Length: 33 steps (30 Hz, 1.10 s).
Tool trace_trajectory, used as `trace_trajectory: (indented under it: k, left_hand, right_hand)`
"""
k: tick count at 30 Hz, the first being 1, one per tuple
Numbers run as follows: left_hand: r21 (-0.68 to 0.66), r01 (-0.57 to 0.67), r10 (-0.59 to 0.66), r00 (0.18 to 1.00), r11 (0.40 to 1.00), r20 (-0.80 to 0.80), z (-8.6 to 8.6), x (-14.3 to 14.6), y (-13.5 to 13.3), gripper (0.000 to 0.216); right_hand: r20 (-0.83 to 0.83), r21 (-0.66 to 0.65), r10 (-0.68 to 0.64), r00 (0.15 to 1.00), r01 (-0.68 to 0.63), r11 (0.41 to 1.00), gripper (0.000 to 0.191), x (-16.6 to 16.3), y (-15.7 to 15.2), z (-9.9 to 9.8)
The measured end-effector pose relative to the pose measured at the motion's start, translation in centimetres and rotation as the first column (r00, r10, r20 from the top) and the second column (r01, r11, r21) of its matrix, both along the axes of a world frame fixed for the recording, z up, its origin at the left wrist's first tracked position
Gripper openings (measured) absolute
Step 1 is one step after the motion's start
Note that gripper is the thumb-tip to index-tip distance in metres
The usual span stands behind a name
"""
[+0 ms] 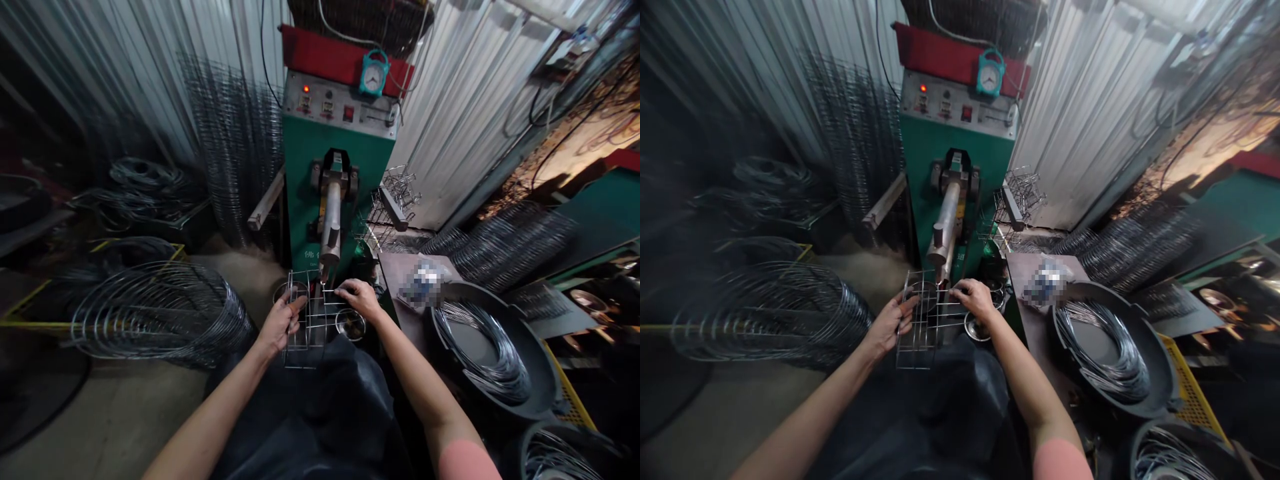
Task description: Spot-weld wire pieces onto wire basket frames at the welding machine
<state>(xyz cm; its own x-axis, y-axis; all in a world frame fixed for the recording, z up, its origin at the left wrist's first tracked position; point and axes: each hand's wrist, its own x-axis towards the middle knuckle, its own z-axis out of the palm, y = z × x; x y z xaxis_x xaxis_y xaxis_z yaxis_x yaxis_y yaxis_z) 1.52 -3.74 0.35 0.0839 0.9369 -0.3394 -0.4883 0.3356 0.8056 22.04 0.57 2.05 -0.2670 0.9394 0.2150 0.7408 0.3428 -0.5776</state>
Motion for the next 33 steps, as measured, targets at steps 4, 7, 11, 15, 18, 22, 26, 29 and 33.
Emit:
trace_trajectory:
  k: [4, 7, 11, 15, 18, 22, 26, 29, 33]
  left_hand:
    - [0.000, -0.006, 0.006, 1.000, 1.000, 0.007, 0.0, 0.0, 0.5, 0.063]
    - [-0.005, -0.006, 0.006, 1.000, 1.000, 0.016, -0.3, -0.1, 1.0, 0.062]
    - [0.000, -0.001, 0.001, 0.999, 1.000, 0.034, -0.5, -0.2, 1.6, 0.056]
    - [-0.026, 0.004, -0.003, 0.999, 1.000, 0.040, -0.4, -0.3, 2.1, 0.052]
    - [-0.060, 0.017, -0.015, 0.999, 0.998, 0.034, -0.2, -0.3, 2.2, 0.048]
    - [-0.037, -0.012, 0.012, 1.000, 0.999, 0.012, -0.3, -0.2, 2.3, 0.050]
    - [-0.010, -0.040, 0.040, 0.999, 0.999, 0.013, -0.4, 0.0, 2.1, 0.060]
    - [0.000, -0.042, 0.042, 0.999, 0.999, 0.017, -0.4, 0.2, 2.0, 0.060]
    - [0.024, -0.071, 0.070, 0.997, 0.997, 0.017, -0.1, 0.2, 1.8, 0.059]
  right_hand:
    - [0.002, -0.001, 0.002, 1.000, -0.002, 1.000, 0.020, 0.0, 0.5, 0.1]
    - [0.000, -0.001, 0.004, 1.000, -0.004, 1.000, 0.018, 0.0, 0.9, 0.1]
    - [0.002, 0.022, 0.017, 1.000, -0.017, 1.000, 0.018, 0.0, 1.5, 0.0]
    - [0.032, 0.011, 0.019, 0.999, -0.019, 1.000, 0.020, 0.0, 2.2, -0.1]
    - [0.062, -0.001, 0.011, 0.998, -0.011, 1.000, 0.020, -0.1, 2.3, 0.0]
    - [0.092, 0.074, -0.017, 0.996, 0.010, 0.997, 0.021, 0.0, 1.3, 0.0]
    - [0.094, 0.206, -0.061, 0.994, 0.041, 0.978, 0.024, 0.4, -0.5, -0.5]
    - [0.086, 0.229, -0.088, 0.992, 0.066, 0.971, 0.024, 0.6, -1.2, -1.3]
    - [-0.014, 0.194, -0.147, 0.989, 0.147, 0.970, 0.026, 0.4, -0.9, -2.3]
